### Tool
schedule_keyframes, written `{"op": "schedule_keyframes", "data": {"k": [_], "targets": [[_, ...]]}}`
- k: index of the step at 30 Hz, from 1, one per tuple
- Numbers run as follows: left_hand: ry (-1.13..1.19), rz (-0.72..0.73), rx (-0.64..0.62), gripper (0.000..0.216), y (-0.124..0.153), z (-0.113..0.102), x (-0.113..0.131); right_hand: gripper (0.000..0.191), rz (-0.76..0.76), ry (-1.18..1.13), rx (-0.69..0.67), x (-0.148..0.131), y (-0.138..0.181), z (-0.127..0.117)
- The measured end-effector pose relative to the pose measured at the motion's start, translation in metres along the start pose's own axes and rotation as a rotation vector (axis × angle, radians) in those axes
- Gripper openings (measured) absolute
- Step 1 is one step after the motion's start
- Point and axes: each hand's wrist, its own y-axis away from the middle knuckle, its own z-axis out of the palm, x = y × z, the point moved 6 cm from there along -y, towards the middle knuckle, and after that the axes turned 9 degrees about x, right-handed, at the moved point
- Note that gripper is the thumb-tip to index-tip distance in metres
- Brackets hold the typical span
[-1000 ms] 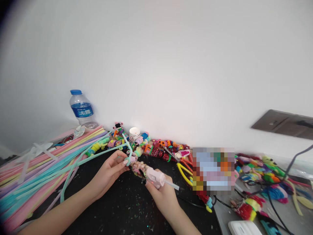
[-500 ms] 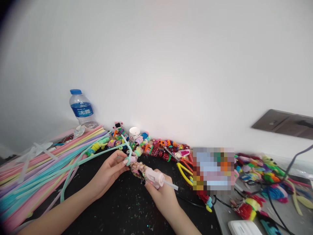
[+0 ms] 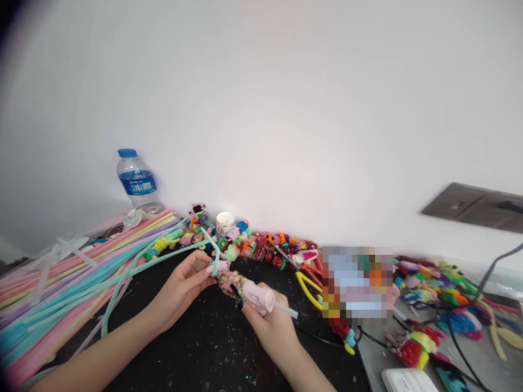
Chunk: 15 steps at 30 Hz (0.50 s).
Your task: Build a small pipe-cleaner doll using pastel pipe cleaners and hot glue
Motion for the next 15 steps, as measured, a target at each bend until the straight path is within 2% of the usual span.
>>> {"op": "schedule_keyframes", "data": {"k": [15], "targets": [[0.051,-0.020,-0.016,0.012,0.0000,-0.0010,-0.0028,0.016,0.014,0.002,-0.004,0.0033,0.0004,0.0014]]}}
